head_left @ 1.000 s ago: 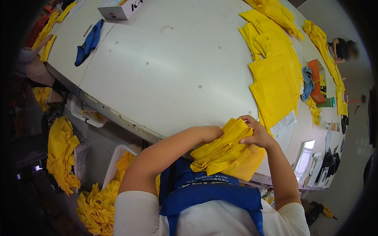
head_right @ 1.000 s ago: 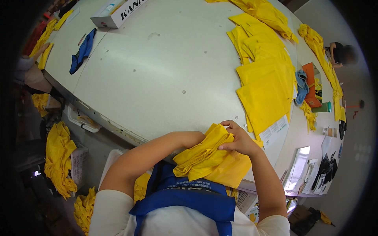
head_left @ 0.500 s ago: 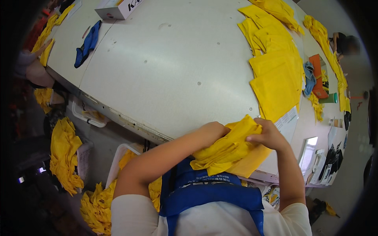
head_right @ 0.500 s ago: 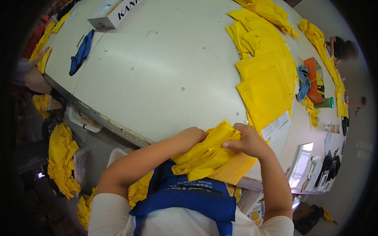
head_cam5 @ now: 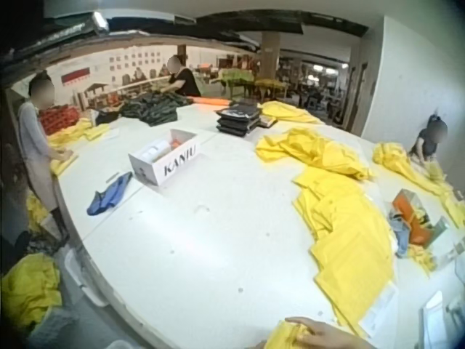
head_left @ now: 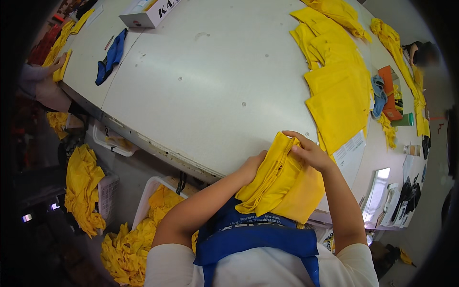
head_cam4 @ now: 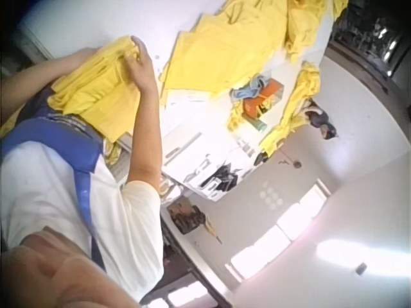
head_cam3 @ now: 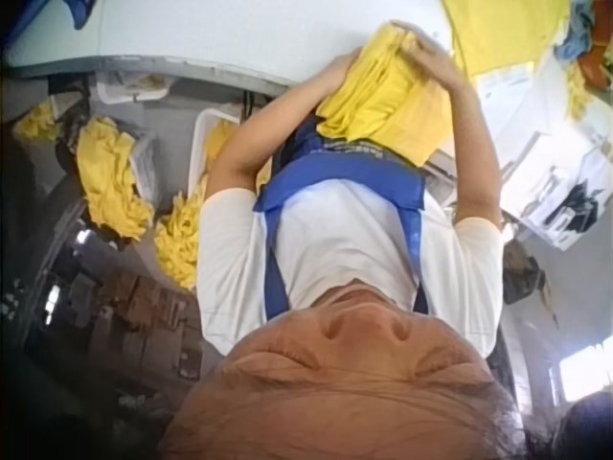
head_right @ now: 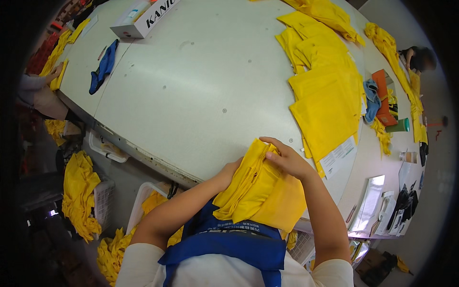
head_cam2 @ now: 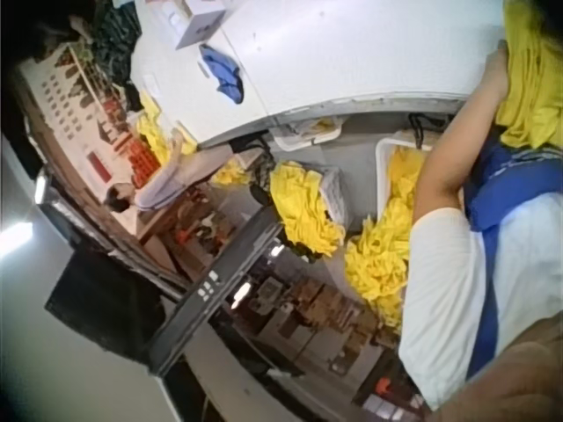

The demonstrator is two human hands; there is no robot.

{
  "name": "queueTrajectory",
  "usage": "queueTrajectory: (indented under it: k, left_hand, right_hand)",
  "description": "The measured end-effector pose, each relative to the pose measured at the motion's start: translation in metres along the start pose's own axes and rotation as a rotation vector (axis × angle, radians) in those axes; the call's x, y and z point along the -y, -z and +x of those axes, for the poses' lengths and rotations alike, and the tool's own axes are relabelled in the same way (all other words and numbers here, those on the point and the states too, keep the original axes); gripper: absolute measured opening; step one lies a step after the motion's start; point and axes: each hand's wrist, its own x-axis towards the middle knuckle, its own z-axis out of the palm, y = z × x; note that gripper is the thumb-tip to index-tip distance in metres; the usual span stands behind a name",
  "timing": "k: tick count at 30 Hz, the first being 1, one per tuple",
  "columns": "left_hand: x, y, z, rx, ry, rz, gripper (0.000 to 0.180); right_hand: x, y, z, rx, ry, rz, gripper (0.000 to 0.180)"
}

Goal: The person folds a yellow t-shirt on a white table, aligns the edges, and folds it into a compact rectangle. The person then places the folded shirt into a branded plastic bag and seals it.

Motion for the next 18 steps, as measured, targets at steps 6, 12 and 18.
queueTrajectory:
  k: [6, 12, 18]
  left_hand:
    - [0.052, 0.013, 0.020, -0.052, -0.128, 0.111, 0.018]
    - [0.030, 0.010, 0.020, -0.175, -0.141, 0.031, 0.008]
    - [-0.007, -0.003, 0.003, -0.434, -0.317, 0.444, 0.004]
  right_hand:
    - [0.015, -0.008, -0.004, -0.016, -0.071, -0.144, 0.040]
    - [0.009, -0.019, -0.008, -0.091, 0.252, -0.720, 0.028]
    - [0.004, -0.036, -0.006, -0.132, 0.404, -1.126, 0.023]
